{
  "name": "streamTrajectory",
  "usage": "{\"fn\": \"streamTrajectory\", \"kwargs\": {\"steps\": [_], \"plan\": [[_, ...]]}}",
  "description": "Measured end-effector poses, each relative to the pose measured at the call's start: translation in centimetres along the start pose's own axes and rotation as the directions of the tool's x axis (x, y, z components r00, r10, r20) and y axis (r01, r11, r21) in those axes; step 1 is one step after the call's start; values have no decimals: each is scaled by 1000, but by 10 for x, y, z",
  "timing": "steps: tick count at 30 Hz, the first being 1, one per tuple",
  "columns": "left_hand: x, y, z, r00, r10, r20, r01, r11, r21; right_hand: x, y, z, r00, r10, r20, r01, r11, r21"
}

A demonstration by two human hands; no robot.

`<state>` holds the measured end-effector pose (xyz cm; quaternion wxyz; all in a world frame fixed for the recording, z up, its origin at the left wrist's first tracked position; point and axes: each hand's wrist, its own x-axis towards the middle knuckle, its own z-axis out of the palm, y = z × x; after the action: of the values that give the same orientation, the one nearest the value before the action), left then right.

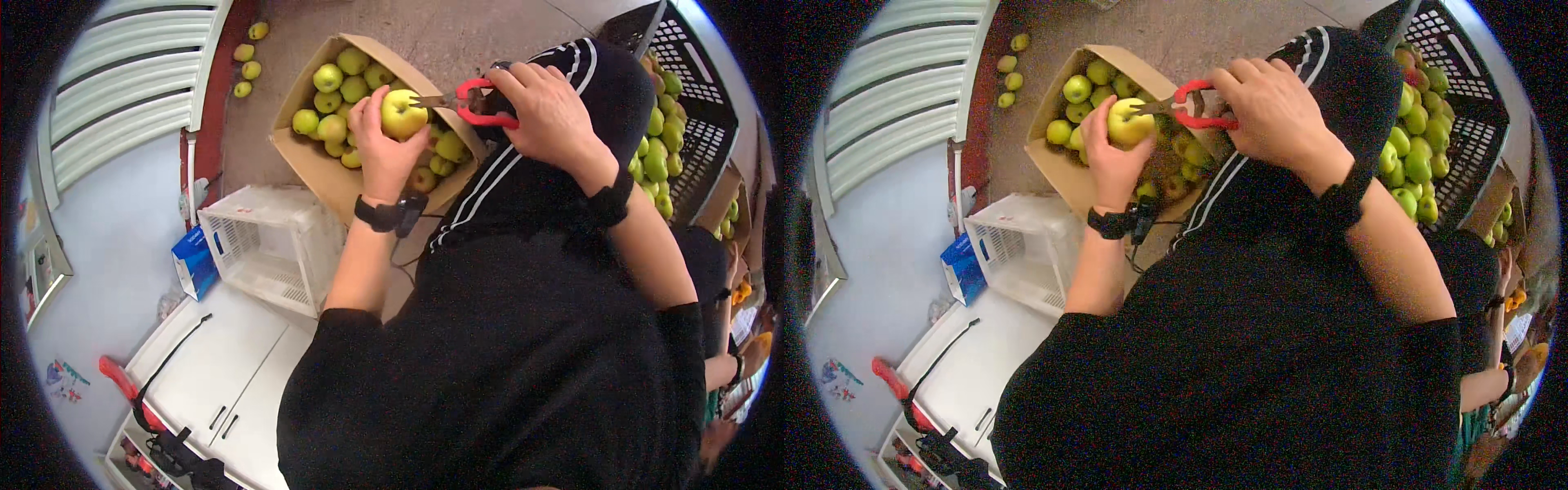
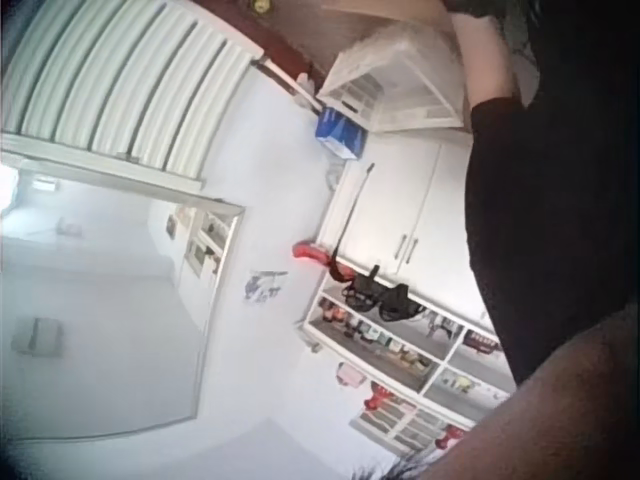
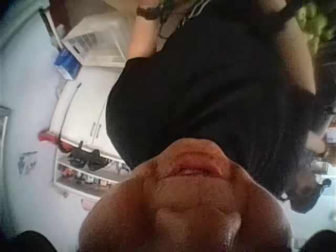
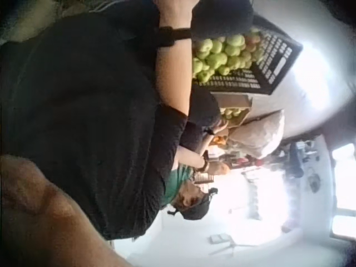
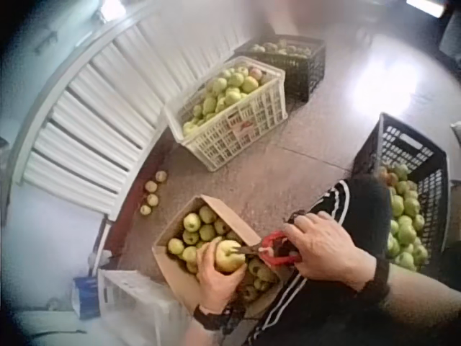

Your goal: The person uses shears to trim stems from apples, picking them up one by one from a cardboard box and later from a crate.

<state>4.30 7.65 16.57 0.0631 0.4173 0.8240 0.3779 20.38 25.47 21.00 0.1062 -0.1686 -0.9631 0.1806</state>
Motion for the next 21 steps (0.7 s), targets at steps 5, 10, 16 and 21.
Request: {"fn": "streamTrajectory", "kwargs": {"steps": [5, 10, 16, 21], "plan": [[6, 0, 0, 808, -399, 434, 523, 144, -840, 1, -1, 0, 994, 47, -95, -43, 998, 40], [8, 13, -2, 667, -347, 659, 573, -325, -752, -1, -1, -3, 998, 15, -67, -11, 998, 57], [10, 19, -5, 645, -273, 714, 505, -550, -665, -1, -3, -5, 999, -2, -40, 5, 997, 79], [12, 26, -7, 658, -270, 703, 530, -496, -687, -2, -2, -9, 999, 31, -34, -28, 996, 85]]}}
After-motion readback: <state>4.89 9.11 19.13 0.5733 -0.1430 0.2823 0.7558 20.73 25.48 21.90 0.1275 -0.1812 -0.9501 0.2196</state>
